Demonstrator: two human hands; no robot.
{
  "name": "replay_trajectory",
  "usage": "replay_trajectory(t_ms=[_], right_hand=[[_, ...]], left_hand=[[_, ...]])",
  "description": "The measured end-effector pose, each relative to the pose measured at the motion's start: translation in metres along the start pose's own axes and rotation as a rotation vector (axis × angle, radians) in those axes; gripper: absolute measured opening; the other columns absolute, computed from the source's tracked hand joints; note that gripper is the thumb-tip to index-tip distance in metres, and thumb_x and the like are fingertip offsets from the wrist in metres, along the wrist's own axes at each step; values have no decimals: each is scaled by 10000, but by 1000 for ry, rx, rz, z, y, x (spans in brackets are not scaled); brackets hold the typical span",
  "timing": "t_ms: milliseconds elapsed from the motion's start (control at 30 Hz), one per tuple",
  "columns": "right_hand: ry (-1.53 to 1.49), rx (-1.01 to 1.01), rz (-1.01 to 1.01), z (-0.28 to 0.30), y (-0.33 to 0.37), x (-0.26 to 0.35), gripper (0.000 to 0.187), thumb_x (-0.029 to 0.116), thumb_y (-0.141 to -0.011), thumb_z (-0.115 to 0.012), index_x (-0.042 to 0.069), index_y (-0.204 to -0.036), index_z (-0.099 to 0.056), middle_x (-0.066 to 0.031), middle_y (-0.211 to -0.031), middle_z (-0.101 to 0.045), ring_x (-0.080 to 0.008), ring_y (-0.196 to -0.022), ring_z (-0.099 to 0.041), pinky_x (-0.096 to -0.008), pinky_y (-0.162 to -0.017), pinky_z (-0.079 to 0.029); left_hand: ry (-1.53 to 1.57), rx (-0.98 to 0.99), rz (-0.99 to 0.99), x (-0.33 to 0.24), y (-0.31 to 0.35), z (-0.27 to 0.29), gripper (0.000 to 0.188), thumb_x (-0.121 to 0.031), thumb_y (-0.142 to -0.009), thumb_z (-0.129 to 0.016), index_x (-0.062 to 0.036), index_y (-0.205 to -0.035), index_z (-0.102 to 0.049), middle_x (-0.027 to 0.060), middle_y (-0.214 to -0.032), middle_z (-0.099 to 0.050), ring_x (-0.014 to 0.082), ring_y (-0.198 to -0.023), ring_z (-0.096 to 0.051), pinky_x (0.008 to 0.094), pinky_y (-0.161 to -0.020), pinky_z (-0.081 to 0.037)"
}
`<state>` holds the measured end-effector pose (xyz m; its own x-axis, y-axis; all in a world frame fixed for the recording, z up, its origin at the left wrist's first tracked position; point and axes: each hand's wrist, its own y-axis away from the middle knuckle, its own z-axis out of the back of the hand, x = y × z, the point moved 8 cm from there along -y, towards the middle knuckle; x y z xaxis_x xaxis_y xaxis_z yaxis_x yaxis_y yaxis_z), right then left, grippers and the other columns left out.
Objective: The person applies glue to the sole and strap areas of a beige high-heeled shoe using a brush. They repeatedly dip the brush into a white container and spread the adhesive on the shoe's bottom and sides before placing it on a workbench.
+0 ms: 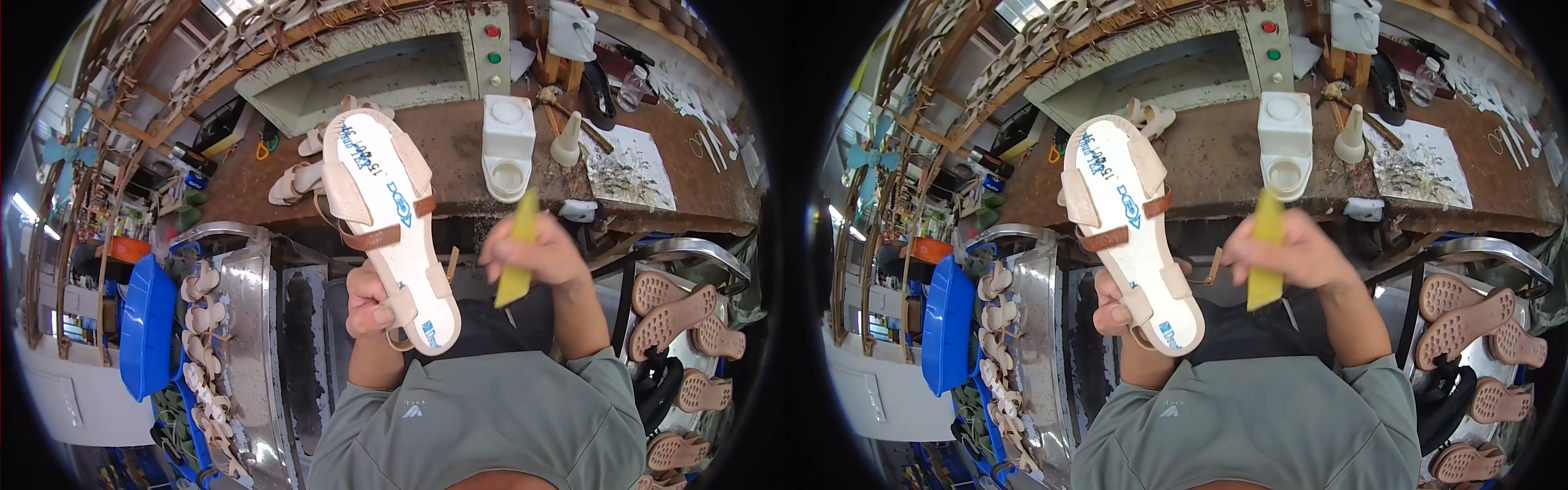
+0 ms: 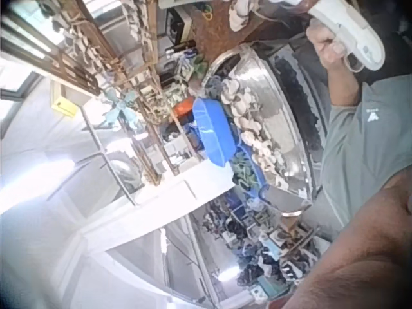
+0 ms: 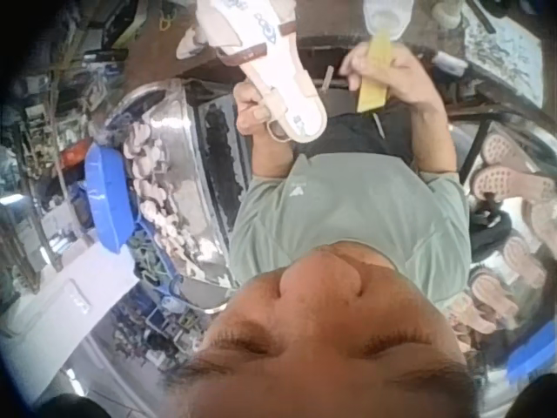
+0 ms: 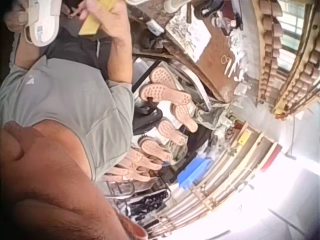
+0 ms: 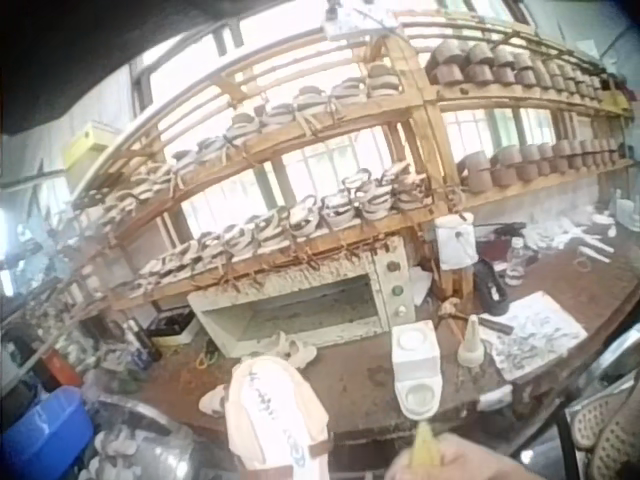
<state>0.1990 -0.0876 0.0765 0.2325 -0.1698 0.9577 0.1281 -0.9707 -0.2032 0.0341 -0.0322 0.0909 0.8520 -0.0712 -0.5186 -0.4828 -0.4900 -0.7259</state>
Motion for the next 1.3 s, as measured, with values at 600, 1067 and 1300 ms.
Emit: replay_trajectory(t_ms=[600, 1067, 1300], right_hand=[[115, -117, -78, 32, -41, -2, 225, 249, -887, -605, 25, -881, -623, 14, -706, -589, -45, -645, -538, -201, -565, -421], [71, -575, -40, 157, -55, 140, 224, 191, -887, -585, -26, -917, -635, -29, -649, -594, -89, -609, -546, -234, -568, -437], [28, -740, -130, 162, -38, 147, 246, 215, -885, -591, -26, -914, -629, -31, -644, -590, -89, -586, -528, -228, -572, -420]], left_hand=[[-538, -294, 565, 54, -43, 32, 170, -71, -878, -565, 51, -995, -575, 78, -805, -626, 110, -671, -589, 236, -594, -492], [-314, -414, 469, 61, -411, 118, 122, -104, -847, -554, 18, -857, -569, 61, -701, -583, 132, -578, -562, 266, -511, -469], [-305, -526, 658, 135, -506, 226, 141, -84, -819, -559, 47, -869, -572, 87, -733, -596, 149, -581, -580, 271, -491, -504]])
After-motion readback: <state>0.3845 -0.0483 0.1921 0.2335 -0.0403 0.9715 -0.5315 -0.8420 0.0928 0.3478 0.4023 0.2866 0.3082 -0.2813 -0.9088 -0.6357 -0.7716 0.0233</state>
